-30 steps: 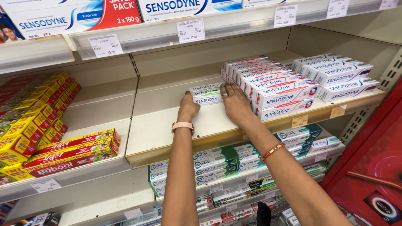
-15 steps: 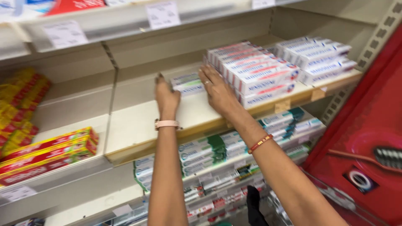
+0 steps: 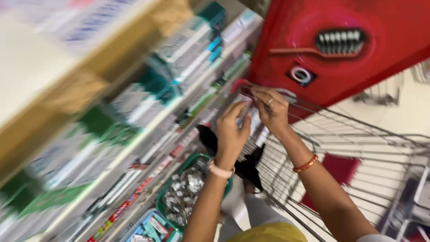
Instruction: The recorder is restocking toothpaste boxes on a shelf in a store.
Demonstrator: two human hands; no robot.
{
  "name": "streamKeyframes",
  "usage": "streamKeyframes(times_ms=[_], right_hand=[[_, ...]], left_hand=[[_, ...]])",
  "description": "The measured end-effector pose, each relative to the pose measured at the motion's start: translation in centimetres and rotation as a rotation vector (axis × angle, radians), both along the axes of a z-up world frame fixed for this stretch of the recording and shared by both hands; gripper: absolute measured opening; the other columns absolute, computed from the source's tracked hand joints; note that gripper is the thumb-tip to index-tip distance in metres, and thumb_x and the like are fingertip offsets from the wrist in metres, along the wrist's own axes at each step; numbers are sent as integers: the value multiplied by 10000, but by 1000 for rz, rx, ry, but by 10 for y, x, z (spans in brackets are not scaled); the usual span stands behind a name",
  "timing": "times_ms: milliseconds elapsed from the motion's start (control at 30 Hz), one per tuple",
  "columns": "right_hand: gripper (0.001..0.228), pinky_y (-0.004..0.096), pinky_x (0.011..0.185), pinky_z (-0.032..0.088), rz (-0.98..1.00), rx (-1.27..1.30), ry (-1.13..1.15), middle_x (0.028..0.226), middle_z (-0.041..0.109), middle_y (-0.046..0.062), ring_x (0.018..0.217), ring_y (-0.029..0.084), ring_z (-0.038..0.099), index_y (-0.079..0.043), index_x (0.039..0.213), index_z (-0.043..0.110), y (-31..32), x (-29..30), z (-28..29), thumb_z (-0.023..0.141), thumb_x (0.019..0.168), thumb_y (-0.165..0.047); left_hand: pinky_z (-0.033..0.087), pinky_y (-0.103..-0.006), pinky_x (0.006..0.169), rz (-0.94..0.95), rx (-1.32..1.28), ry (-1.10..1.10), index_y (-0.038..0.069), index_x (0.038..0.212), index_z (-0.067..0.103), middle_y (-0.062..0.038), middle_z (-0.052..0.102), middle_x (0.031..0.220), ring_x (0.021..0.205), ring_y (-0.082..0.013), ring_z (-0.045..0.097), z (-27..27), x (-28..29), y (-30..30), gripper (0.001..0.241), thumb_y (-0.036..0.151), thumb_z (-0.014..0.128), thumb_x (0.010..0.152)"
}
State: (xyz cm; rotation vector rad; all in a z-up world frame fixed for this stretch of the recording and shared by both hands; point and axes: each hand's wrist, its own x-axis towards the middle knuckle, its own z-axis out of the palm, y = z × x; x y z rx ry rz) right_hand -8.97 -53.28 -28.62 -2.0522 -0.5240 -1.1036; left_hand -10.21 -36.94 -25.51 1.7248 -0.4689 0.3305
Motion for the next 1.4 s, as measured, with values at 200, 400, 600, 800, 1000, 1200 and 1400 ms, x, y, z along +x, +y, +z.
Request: streamKeyframes(times_ms=[200,400,600,800,1000,1200,1400], right_hand=[[75,349,737,611,-239,-51,857,975,775,129,876,248,775,-52,972,752,-155,-21,-292,691,956,-11],[502,439,906,555,-243,-191,1273,1179,701,228,1061,369,679,-26,1282,630,-203,-33,-490,829,833,-133],[852,395,820,590,-220,87,1255,1343,590,283,938,319,749,-40,1533,372,-199,-12,-583,776,784,-56],[1050,375,707,624,-425,602,1353,1067,739,248,834,272,758,-22,1590,157,-186,15,-541,830,788,-111],[954,443,687,682,-390,1086,1385,1098,710,171,902,285,746,-52,1580,283,-201,-2,-463,816,788,-92],[795,448,735,649,-327,1429,1127,1105,704,161,934,299,724,-77,1491,331,-202,-38,-328,743,813,-26],[617,478,751,637,-12,1415,672,1081,660,144,930,263,715,-132,1287,374,-127,-67,-126,717,803,38]], left_hand=[[572,-469,873,-185,476,413,6,1180,703,-242,716,1103,1039,-412,690,-280,37,-126,370,89,754,824],[562,-483,893,-230,767,813,-16,1103,704,-248,685,1110,1053,-428,669,-475,8,-200,298,62,734,816],[590,-389,870,109,856,325,-20,1247,640,-194,674,1175,1018,-333,685,-602,-8,-231,341,-9,662,906],[592,-395,770,61,978,447,40,1209,644,-126,673,1056,959,-303,682,-558,8,-216,358,134,737,876],[592,-393,761,-42,840,297,63,1134,727,-102,710,1065,925,-268,688,-469,9,-207,437,118,787,705],[598,-353,904,-152,599,-191,31,1111,745,-72,703,1158,1112,-250,688,-306,-8,-167,248,31,745,862],[592,-397,922,-85,-151,221,-18,1339,600,-192,432,1478,1189,-305,637,-122,-33,-98,639,17,843,749]])
